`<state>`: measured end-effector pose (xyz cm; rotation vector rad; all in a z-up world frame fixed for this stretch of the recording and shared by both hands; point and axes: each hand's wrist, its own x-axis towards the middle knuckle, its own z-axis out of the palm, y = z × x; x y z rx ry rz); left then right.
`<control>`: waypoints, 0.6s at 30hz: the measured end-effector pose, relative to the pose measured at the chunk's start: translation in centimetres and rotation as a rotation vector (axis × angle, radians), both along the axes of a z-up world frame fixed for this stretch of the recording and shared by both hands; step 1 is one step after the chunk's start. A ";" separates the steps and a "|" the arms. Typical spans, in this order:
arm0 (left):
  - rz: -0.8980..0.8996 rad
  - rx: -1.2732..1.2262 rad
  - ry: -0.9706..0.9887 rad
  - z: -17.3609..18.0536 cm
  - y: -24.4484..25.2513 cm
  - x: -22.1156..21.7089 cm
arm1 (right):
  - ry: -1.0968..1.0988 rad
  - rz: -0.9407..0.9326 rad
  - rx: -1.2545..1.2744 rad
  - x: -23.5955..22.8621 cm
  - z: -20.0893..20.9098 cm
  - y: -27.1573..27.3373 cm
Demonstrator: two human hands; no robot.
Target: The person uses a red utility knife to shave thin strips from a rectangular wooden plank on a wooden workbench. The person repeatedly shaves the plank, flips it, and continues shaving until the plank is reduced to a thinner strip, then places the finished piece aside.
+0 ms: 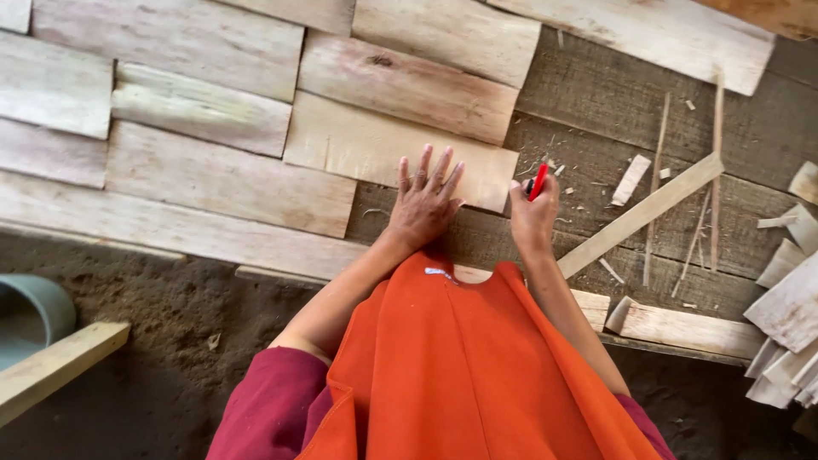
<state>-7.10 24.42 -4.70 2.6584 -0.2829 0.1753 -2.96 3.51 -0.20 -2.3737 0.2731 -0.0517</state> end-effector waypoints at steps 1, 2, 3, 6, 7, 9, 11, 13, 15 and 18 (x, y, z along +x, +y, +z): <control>0.012 0.008 0.008 0.0 -0.1 -0.5 | 0.008 0.012 0.008 -0.4 0.7 0.4; 0.026 0.028 -0.044 0.0 -0.2 -1.0 | 0.007 0.046 -0.001 -0.9 1.5 0.9; 0.043 0.047 -0.100 0.1 -0.4 -1.2 | 0.003 0.083 -0.012 -1.0 2.3 1.3; 0.089 -0.009 -0.127 0.2 -0.2 -2.9 | 0.024 0.238 0.036 -2.2 3.3 4.8; 0.114 -0.004 -0.123 0.3 -0.2 -3.5 | 0.028 0.263 0.038 -2.7 3.8 6.2; 0.122 0.037 -0.110 0.4 0.0 -4.5 | 0.100 0.373 0.064 -3.7 4.9 9.0; 0.171 0.040 -0.110 0.6 0.5 -5.4 | 0.156 0.433 0.045 -4.0 4.9 10.5; 0.208 0.038 -0.117 1.2 1.2 -5.8 | 0.205 0.480 0.020 -4.2 5.4 11.7; 0.248 0.014 -0.126 2.1 1.8 -5.9 | 0.274 0.424 0.004 -4.5 6.2 12.1; 0.216 -0.068 -0.161 1.7 0.9 -5.1 | 0.234 0.345 -0.076 -3.8 4.3 9.4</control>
